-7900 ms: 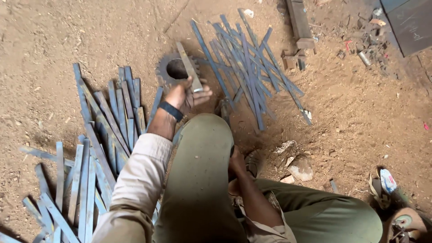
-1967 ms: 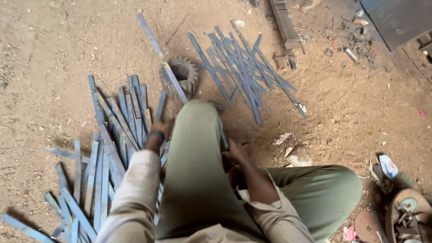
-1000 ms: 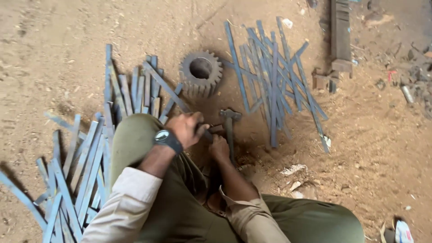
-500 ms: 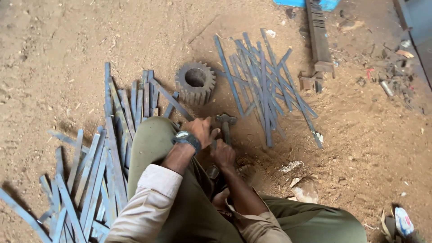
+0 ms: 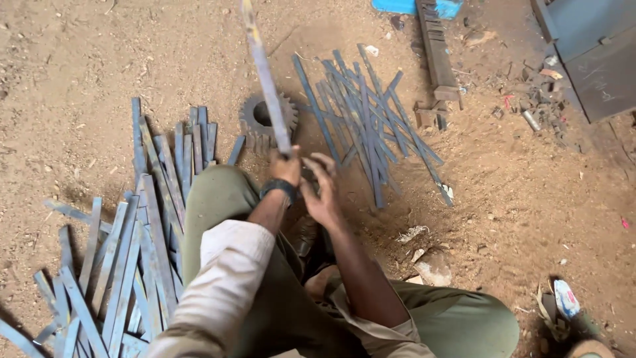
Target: The person sits on the ground and repeatedly strikes metal rods with a hammer. They pick up rods from a pile, place them on a gear-like object, and hit them before moving them to another pile.
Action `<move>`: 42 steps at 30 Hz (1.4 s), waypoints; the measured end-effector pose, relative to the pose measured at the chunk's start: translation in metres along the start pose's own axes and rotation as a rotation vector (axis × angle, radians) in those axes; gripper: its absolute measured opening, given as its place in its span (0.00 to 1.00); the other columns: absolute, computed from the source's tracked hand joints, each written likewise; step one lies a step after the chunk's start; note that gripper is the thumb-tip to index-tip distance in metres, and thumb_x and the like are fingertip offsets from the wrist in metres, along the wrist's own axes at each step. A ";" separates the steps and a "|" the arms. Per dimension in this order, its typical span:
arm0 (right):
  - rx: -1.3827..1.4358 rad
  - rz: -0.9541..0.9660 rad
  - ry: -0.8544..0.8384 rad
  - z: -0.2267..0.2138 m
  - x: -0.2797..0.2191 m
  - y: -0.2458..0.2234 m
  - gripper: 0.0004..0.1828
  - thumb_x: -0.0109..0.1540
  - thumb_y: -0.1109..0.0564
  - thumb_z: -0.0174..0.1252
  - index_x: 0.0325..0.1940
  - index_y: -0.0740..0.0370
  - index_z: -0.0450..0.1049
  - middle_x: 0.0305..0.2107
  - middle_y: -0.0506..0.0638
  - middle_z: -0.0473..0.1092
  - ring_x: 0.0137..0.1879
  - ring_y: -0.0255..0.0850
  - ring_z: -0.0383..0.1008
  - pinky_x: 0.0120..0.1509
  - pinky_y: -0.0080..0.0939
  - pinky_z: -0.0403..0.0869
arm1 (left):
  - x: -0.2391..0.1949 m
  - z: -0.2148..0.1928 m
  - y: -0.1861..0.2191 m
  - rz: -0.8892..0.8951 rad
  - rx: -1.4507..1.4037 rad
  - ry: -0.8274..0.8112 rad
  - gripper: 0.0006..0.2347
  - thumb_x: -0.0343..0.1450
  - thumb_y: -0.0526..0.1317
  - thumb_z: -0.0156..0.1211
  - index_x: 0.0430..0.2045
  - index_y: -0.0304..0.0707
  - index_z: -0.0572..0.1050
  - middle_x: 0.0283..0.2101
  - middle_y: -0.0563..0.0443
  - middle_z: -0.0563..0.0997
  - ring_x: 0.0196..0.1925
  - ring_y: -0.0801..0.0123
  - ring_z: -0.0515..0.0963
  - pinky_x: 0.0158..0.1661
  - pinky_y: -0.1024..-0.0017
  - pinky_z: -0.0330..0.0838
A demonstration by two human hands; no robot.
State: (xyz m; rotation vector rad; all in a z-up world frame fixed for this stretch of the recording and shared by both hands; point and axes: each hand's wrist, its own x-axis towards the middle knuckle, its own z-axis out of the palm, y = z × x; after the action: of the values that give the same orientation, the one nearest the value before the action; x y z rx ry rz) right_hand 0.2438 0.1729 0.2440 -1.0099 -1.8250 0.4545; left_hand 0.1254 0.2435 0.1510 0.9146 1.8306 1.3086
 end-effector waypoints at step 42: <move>-0.570 1.035 -0.704 -0.026 -0.108 0.115 0.24 0.57 0.48 0.62 0.51 0.67 0.75 0.42 0.63 0.75 0.47 0.56 0.76 0.51 0.57 0.74 | 0.019 0.007 -0.118 -0.208 0.482 0.010 0.13 0.74 0.44 0.52 0.45 0.34 0.73 0.46 0.25 0.79 0.50 0.35 0.80 0.51 0.47 0.74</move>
State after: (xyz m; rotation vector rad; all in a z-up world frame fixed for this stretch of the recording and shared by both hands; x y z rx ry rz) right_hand 0.3374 0.1510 0.1166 -2.4460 -1.9281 1.0254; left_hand 0.1046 0.2343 0.0333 0.9255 2.2293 0.7561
